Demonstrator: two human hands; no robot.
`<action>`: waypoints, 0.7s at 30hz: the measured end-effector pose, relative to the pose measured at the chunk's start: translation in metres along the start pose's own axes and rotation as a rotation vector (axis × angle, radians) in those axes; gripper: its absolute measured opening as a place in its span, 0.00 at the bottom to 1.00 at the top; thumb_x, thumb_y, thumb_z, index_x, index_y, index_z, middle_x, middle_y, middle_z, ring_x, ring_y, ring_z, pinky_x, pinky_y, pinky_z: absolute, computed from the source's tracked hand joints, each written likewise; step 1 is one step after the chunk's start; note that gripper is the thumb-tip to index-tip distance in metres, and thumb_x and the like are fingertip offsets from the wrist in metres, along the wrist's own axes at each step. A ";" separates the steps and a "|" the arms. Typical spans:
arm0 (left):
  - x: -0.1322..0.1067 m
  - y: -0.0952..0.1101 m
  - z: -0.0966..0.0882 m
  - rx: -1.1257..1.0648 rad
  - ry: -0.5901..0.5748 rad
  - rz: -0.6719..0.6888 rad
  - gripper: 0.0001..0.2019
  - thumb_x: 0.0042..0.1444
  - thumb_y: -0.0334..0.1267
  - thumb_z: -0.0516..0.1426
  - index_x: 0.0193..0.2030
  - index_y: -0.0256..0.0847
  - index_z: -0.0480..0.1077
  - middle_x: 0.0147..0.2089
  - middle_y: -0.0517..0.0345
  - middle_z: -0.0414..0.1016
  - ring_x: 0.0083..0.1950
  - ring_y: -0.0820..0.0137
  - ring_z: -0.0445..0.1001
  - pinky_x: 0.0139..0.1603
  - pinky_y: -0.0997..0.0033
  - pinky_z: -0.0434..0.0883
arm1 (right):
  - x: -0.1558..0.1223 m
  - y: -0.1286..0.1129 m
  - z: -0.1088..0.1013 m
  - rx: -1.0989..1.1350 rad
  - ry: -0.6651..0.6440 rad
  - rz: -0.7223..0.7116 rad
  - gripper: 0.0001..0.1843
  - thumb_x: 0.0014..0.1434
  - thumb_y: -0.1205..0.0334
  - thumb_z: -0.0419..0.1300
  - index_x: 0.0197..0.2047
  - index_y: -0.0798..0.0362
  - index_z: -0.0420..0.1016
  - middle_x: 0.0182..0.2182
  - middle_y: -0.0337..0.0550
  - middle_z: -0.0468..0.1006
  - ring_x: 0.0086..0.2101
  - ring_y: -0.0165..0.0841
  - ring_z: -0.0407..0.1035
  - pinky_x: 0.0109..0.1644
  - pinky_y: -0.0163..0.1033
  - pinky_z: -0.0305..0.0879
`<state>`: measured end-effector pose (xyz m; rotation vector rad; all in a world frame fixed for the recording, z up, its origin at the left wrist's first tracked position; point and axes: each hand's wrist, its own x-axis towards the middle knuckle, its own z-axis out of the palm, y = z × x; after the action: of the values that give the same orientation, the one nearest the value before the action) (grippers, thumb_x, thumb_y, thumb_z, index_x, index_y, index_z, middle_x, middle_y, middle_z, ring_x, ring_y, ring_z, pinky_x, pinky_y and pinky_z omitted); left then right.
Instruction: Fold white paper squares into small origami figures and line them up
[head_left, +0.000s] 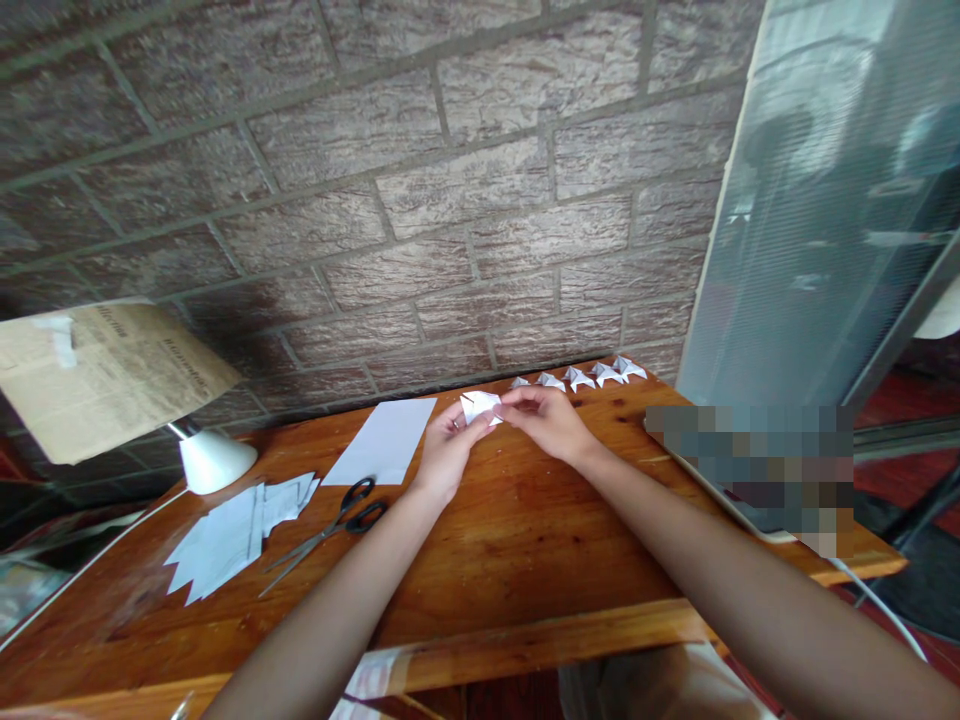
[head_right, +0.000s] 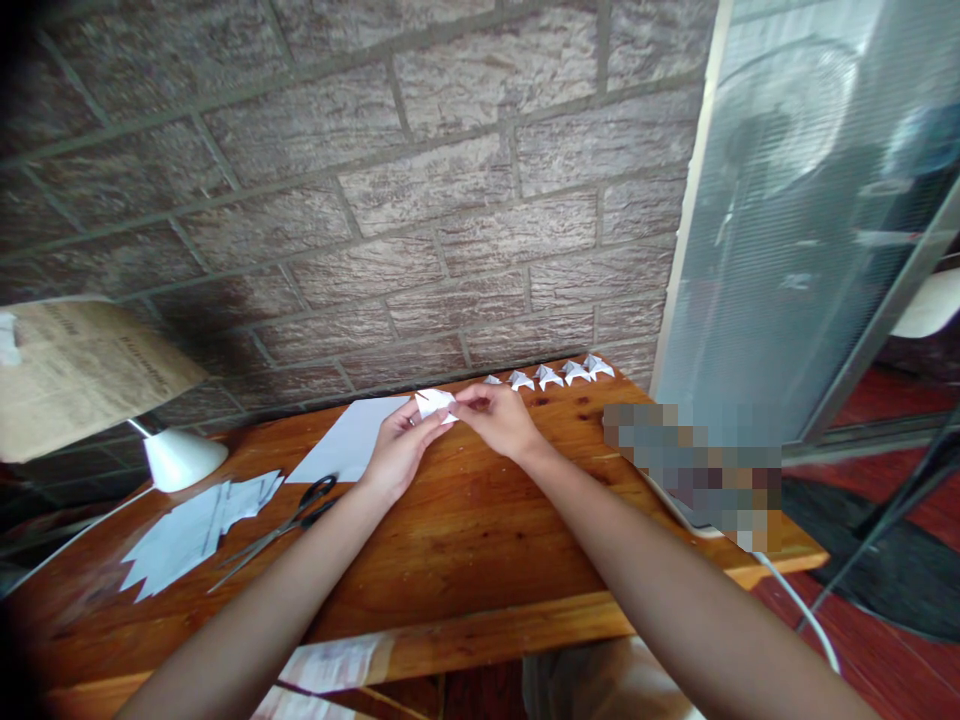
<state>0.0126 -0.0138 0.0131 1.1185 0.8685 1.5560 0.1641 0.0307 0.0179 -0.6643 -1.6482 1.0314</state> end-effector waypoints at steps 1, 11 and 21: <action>0.000 0.001 0.000 0.000 -0.004 -0.001 0.16 0.42 0.38 0.69 0.40 0.39 0.79 0.44 0.52 0.80 0.47 0.65 0.76 0.54 0.63 0.71 | 0.000 0.000 -0.001 0.004 0.002 0.007 0.15 0.48 0.50 0.67 0.30 0.55 0.79 0.28 0.41 0.79 0.30 0.31 0.70 0.39 0.38 0.67; 0.001 0.002 -0.005 0.124 0.000 0.010 0.18 0.45 0.45 0.67 0.42 0.39 0.79 0.44 0.50 0.80 0.44 0.64 0.77 0.46 0.64 0.75 | 0.001 -0.004 -0.004 0.110 -0.025 0.100 0.18 0.49 0.50 0.67 0.37 0.56 0.80 0.26 0.39 0.77 0.25 0.27 0.67 0.33 0.35 0.65; -0.004 0.003 0.001 0.163 0.006 -0.016 0.17 0.44 0.45 0.68 0.39 0.38 0.80 0.39 0.52 0.81 0.38 0.65 0.77 0.44 0.65 0.75 | 0.000 0.000 -0.004 0.128 -0.094 0.036 0.14 0.47 0.53 0.69 0.35 0.54 0.82 0.29 0.40 0.81 0.29 0.31 0.72 0.40 0.39 0.69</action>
<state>0.0129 -0.0179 0.0150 1.2196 1.0202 1.4968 0.1676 0.0321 0.0184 -0.5702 -1.6399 1.1997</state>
